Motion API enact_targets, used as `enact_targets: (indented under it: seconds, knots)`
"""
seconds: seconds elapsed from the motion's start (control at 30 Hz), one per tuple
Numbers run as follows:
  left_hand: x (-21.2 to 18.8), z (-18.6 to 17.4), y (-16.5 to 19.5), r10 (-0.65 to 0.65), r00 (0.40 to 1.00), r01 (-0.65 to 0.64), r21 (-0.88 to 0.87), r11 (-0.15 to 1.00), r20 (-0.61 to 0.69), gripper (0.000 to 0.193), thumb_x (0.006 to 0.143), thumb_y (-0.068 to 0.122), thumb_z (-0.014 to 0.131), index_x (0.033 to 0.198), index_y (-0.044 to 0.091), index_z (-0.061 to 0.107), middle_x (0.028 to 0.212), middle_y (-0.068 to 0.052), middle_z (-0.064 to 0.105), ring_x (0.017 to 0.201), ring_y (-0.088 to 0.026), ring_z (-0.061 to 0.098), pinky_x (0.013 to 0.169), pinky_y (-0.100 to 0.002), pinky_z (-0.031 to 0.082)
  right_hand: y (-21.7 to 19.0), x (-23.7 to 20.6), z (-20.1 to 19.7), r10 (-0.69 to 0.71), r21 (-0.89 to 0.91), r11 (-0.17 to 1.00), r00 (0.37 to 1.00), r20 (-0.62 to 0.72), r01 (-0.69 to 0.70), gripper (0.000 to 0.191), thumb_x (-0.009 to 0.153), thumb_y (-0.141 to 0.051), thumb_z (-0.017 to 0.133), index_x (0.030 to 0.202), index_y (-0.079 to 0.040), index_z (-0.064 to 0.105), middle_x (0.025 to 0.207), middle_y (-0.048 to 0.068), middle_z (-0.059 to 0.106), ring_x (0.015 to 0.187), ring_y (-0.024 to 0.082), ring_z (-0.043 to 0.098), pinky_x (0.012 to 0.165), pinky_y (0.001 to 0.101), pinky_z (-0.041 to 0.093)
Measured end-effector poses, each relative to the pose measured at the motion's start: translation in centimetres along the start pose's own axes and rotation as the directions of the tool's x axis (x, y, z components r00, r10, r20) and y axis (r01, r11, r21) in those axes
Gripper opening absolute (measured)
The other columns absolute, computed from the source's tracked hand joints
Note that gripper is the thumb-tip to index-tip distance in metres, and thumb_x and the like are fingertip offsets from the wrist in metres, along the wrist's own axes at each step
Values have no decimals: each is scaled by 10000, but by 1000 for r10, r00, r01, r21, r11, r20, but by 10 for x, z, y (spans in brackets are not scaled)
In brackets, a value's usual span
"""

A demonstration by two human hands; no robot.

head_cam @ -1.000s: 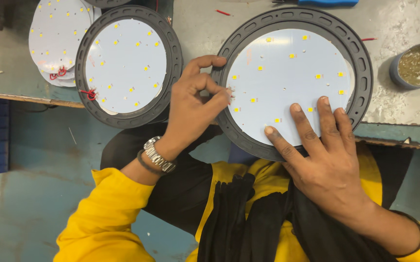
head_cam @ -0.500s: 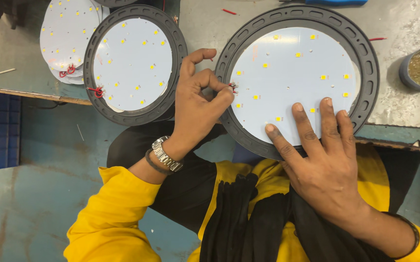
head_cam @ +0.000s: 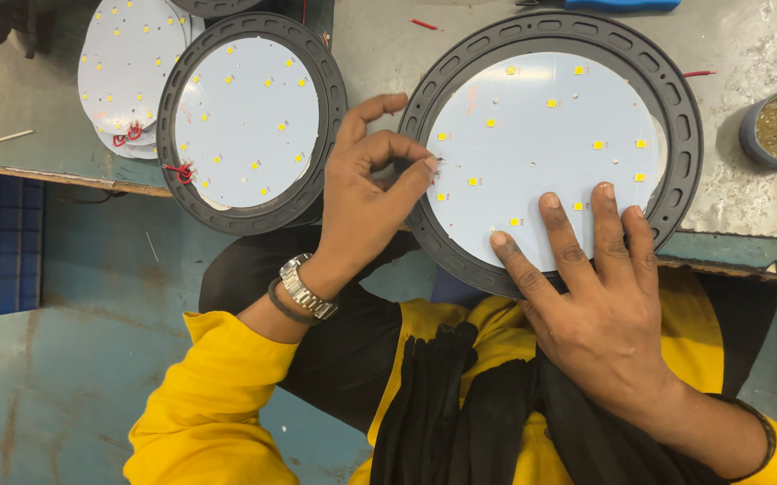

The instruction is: The person solders red and black wires onto the terminals of round LED light panels at a workbench. They position the wire ends on the board's solder points, apply flux from a small cup, and use a soldering iron to attach the wires, working through multiple panels one at a time.

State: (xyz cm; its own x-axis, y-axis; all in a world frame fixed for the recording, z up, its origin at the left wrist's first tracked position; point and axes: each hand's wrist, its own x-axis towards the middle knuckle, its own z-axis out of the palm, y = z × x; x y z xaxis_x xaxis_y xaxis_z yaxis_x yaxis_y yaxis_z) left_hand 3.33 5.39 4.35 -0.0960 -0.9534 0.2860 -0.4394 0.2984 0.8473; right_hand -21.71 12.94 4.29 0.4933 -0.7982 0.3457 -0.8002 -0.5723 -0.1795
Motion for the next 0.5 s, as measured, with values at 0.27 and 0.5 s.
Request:
enact_targets:
  seconds: [0.27,0.5]
  knots:
    - [-1,-2,18,129,991,-130,240,962,21,113,886,89,756,940,4,707,1426,-151,562,875,-154,708,734,-260,553,-3,5,-7,-4,39,999,1000,8,4,569,756,-252,806,1315,-213,708,1430,218,589,1377,560,451,1134,663,330]
    - [1,-10,22,42,998,-45,63,997,38,100,905,66,719,962,-15,711,1384,-129,587,855,-142,689,598,-237,538,22,39,-57,-56,352,933,998,-43,67,347,862,-230,751,1190,-121,714,1274,82,683,1265,298,630,1072,472,481]
